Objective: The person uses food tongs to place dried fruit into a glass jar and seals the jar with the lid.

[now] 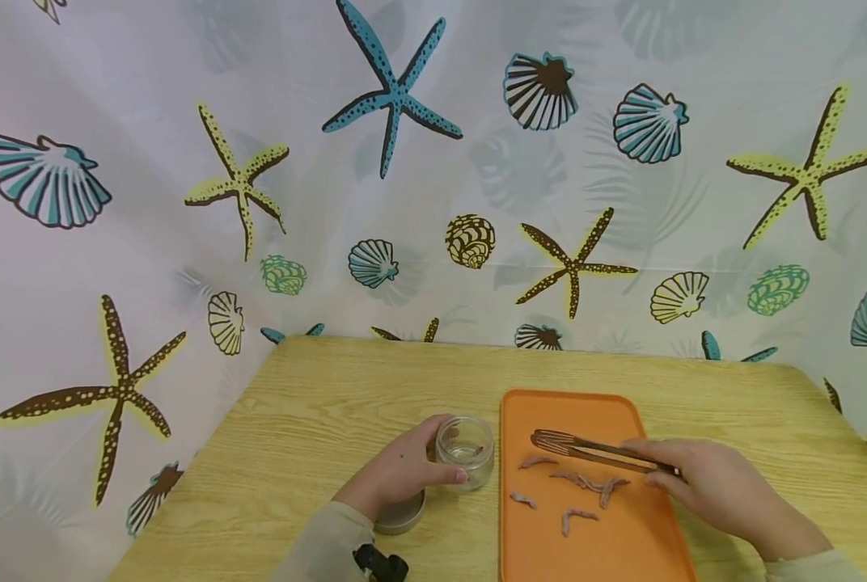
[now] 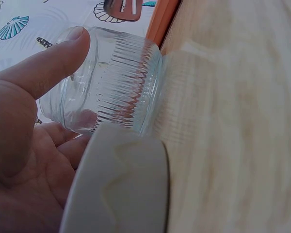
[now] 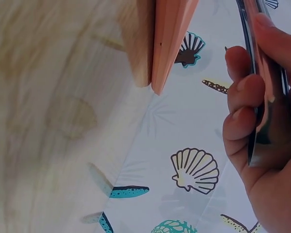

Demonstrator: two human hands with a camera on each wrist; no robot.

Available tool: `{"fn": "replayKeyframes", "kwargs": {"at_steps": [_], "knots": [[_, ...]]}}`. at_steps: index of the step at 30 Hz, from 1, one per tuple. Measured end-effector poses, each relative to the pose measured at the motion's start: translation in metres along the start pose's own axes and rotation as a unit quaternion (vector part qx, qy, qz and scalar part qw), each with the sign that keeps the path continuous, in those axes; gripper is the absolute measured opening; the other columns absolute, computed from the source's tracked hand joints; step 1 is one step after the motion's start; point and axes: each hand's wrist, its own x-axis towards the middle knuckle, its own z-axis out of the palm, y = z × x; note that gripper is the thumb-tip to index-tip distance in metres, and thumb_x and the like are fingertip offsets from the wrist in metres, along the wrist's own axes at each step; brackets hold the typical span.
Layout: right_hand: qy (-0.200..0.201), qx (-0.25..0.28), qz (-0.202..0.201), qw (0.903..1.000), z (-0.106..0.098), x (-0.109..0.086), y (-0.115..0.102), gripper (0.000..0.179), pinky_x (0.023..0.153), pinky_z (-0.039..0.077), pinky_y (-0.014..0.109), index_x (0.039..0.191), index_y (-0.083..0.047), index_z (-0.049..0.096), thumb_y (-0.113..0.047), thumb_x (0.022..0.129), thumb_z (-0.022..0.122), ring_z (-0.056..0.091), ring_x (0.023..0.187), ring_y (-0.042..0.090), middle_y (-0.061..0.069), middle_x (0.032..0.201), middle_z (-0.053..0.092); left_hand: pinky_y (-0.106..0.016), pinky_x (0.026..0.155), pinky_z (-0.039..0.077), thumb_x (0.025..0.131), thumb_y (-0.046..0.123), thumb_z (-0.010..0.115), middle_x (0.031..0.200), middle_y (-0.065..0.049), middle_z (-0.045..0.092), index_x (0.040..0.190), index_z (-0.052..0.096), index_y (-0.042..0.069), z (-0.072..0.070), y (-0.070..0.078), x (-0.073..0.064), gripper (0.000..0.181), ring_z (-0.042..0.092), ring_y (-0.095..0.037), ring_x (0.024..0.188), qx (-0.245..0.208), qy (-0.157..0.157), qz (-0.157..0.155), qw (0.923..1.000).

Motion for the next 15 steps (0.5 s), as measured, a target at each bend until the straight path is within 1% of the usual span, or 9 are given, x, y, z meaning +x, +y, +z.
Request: {"fn": "replayKeyframes", "kwargs": {"at_steps": [5,7,11,15], "knots": [[-0.041,0.012,0.007,0.9991,0.0016,0.0006,0.0022,0.046,0.074,0.054,0.036,0.137,-0.031,0.066,-0.030,0.092,0.074,0.069,0.101,0.013,-0.007,0.119,0.072,-0.055,0.108,0.036,0.083,0.049,0.082,0.144,-0.002,0.053,0.154,0.041,0.023,0.0000,-0.0003,0.0002,0.086,0.047,-0.024,0.134,0.003,0.000,0.000,1.0000],[-0.047,0.011,0.006,0.9988,0.0022,0.0007,0.0025,0.045,0.078,0.055,0.038,0.137,-0.031,0.066,-0.030,0.093,0.074,0.069,0.104,0.015,-0.007,0.119,0.071,-0.055,0.108,0.036,0.083,0.049,0.082,0.144,-0.003,0.053,0.154,0.041,0.023,0.0001,-0.0003,0.0001,0.086,0.047,-0.025,0.134,0.001,0.000,0.000,1.0000],[-0.044,0.005,0.003,0.9990,0.0028,0.0009,0.0021,0.043,0.080,0.056,0.042,0.135,-0.032,0.067,-0.029,0.093,0.074,0.069,0.104,0.018,-0.007,0.118,0.072,-0.055,0.109,0.036,0.083,0.048,0.083,0.144,-0.003,0.053,0.153,0.042,0.023,0.0000,-0.0002,-0.0002,0.085,0.047,-0.024,0.133,-0.004,0.001,0.002,1.0000],[-0.043,0.001,0.008,0.9991,0.0036,0.0008,0.0015,0.042,0.078,0.056,0.041,0.134,-0.034,0.067,-0.030,0.093,0.074,0.069,0.101,0.017,-0.008,0.115,0.072,-0.055,0.109,0.036,0.084,0.048,0.082,0.144,-0.003,0.053,0.154,0.041,0.022,0.0002,0.0000,-0.0005,0.085,0.047,-0.024,0.134,-0.001,0.000,0.003,1.0000]]}}
